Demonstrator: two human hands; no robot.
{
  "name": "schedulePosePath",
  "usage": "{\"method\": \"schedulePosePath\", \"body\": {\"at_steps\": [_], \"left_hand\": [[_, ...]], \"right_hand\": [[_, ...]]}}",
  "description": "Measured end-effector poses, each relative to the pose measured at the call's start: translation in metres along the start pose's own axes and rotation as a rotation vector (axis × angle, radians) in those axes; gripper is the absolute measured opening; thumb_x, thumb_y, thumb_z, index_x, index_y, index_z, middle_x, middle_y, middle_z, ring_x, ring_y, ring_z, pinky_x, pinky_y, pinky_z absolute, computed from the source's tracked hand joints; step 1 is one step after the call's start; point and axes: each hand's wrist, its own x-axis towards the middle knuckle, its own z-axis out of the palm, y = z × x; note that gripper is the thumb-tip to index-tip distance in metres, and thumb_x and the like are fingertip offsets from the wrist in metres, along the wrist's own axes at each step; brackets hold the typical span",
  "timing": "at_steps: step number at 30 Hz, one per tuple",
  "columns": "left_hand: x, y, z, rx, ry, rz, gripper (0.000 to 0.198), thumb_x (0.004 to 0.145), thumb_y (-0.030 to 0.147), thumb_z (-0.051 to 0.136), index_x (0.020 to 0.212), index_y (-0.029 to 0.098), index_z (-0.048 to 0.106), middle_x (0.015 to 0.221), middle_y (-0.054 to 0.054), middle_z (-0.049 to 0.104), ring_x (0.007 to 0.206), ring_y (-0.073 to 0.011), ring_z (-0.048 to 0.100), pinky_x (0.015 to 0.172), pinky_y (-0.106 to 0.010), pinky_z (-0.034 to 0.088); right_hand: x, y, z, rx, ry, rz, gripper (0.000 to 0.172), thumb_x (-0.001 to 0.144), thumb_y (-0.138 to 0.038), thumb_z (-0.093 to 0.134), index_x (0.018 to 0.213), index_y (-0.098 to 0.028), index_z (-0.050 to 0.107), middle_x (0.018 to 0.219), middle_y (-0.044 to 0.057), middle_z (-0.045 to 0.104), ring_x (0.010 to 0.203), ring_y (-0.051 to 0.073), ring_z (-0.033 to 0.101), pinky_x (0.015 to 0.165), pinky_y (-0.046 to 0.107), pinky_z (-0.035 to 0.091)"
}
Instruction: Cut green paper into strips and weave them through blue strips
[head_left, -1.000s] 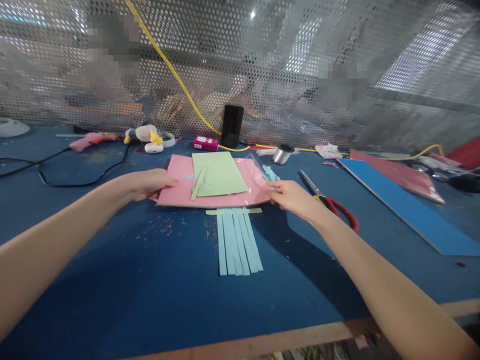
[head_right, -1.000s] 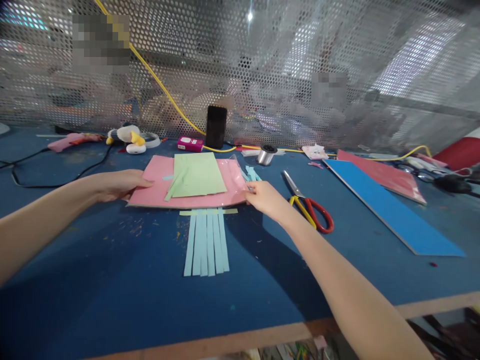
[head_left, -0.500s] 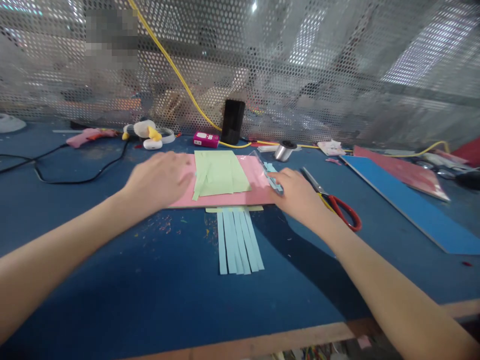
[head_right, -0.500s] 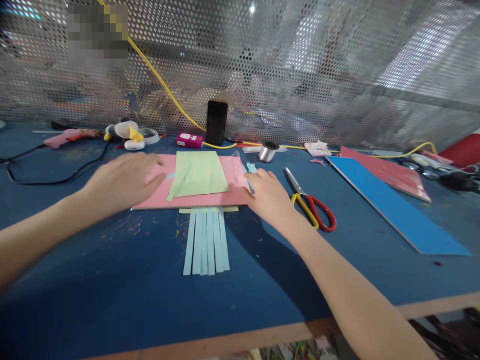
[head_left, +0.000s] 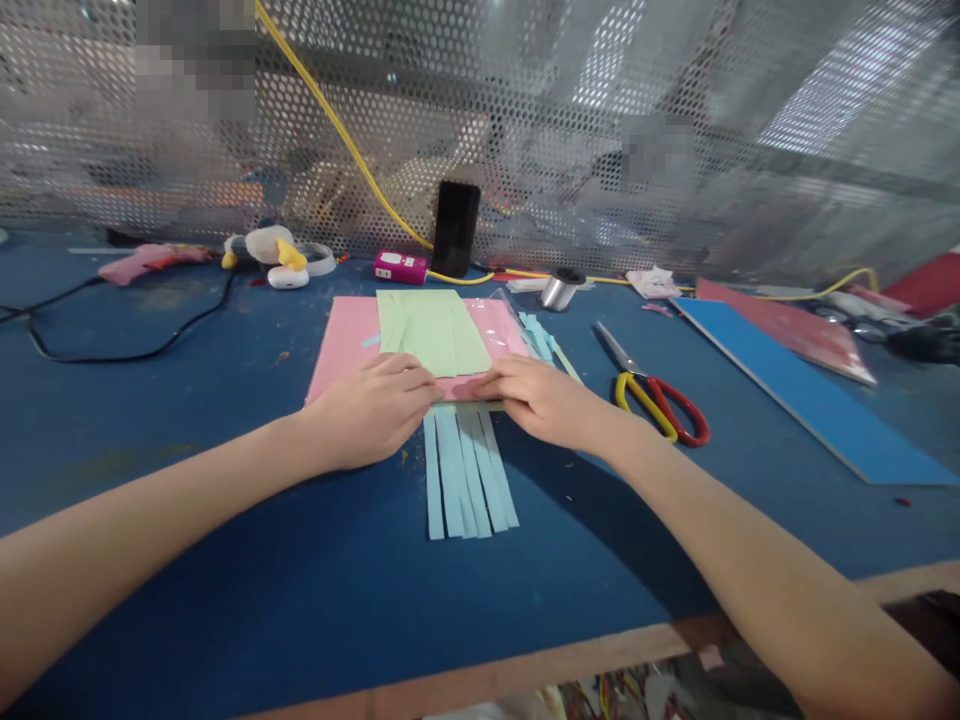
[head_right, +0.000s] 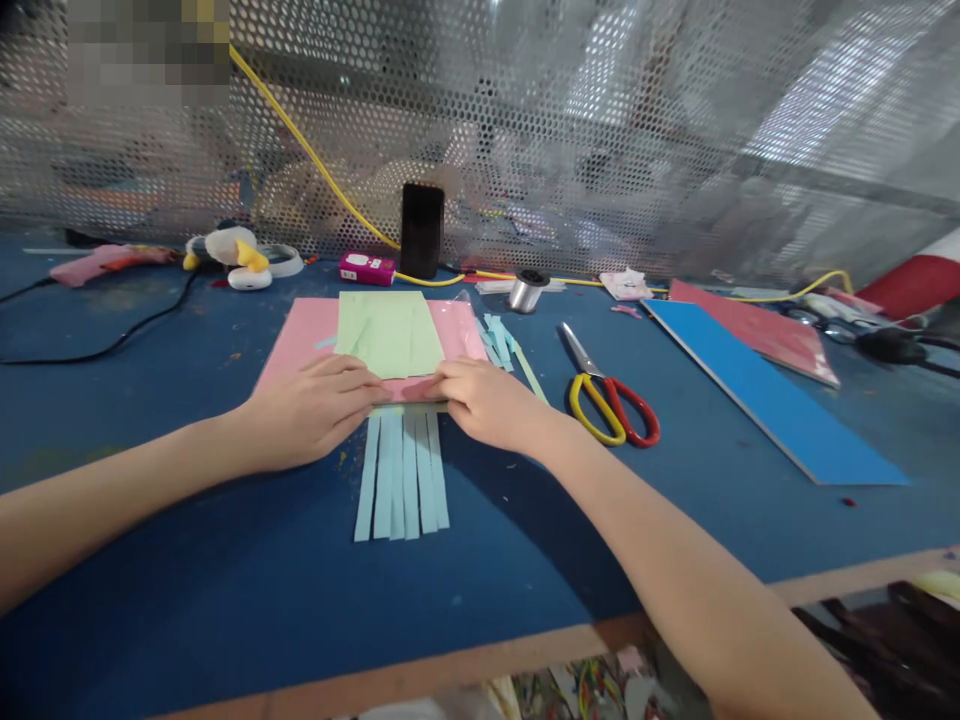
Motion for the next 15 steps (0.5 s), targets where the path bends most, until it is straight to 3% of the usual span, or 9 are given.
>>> {"method": "schedulePosePath", "body": {"at_steps": [3,6,7,8,11,14,15], "left_hand": [[0.001,0.004,-0.004,0.001,-0.002,-0.026,0.034,0.101,0.024,0.038,0.118,0.015,0.065,0.113,-0.01,0.067,0.11,-0.0271,0.054,0.099,-0.044,0.042],[-0.001,0.01,-0.006,-0.005,0.003,-0.052,0.033,0.101,0.025,0.037,0.118,0.014,0.064,0.113,-0.01,0.066,0.111,-0.0276,0.052,0.099,-0.044,0.042],[-0.002,0.012,-0.006,-0.003,0.004,-0.053,0.034,0.101,0.025,0.036,0.117,0.014,0.064,0.112,-0.011,0.066,0.111,-0.0277,0.052,0.099,-0.044,0.042],[-0.002,0.015,-0.006,0.001,0.01,-0.052,0.035,0.101,0.026,0.035,0.116,0.013,0.064,0.111,-0.011,0.066,0.11,-0.0277,0.052,0.099,-0.044,0.042],[-0.003,0.021,-0.005,0.011,0.036,-0.057,0.036,0.101,0.027,0.034,0.114,0.011,0.064,0.108,-0.013,0.066,0.108,-0.0287,0.052,0.098,-0.046,0.042],[-0.003,0.025,-0.004,-0.005,0.058,-0.078,0.036,0.1,0.029,0.036,0.112,0.009,0.063,0.106,-0.014,0.065,0.108,-0.03,0.052,0.097,-0.047,0.043],[-0.003,0.026,-0.004,-0.023,0.068,-0.082,0.036,0.1,0.029,0.036,0.112,0.01,0.063,0.106,-0.014,0.065,0.108,-0.03,0.051,0.097,-0.047,0.043]], "right_hand": [[-0.007,0.007,-0.022,0.113,0.046,0.117,0.037,0.089,-0.01,0.05,0.112,-0.025,0.074,0.111,0.003,0.073,0.103,0.018,0.066,0.094,0.033,0.05],[-0.018,0.02,-0.057,0.022,0.457,0.462,0.027,0.089,-0.022,0.053,0.105,-0.02,0.075,0.104,0.005,0.076,0.093,0.02,0.07,0.086,0.033,0.052],[-0.022,0.025,-0.067,-0.045,0.537,0.591,0.025,0.089,-0.024,0.055,0.102,-0.019,0.076,0.099,0.006,0.077,0.089,0.022,0.07,0.084,0.033,0.052],[-0.026,0.028,-0.074,-0.098,0.522,0.701,0.022,0.087,-0.025,0.056,0.095,-0.019,0.076,0.093,0.006,0.077,0.086,0.023,0.071,0.082,0.034,0.052],[-0.035,0.034,-0.075,-0.129,0.231,0.918,0.016,0.081,-0.032,0.065,0.08,-0.019,0.075,0.085,0.007,0.077,0.082,0.025,0.071,0.073,0.032,0.051],[-0.045,0.034,-0.058,-0.034,-0.053,0.956,0.025,0.074,-0.045,0.071,0.078,-0.02,0.074,0.082,0.006,0.077,0.079,0.025,0.07,0.066,0.031,0.049],[-0.049,0.033,-0.052,-0.013,-0.087,0.944,0.025,0.073,-0.045,0.072,0.08,-0.021,0.074,0.084,0.006,0.077,0.079,0.025,0.07,0.065,0.03,0.048]]}}
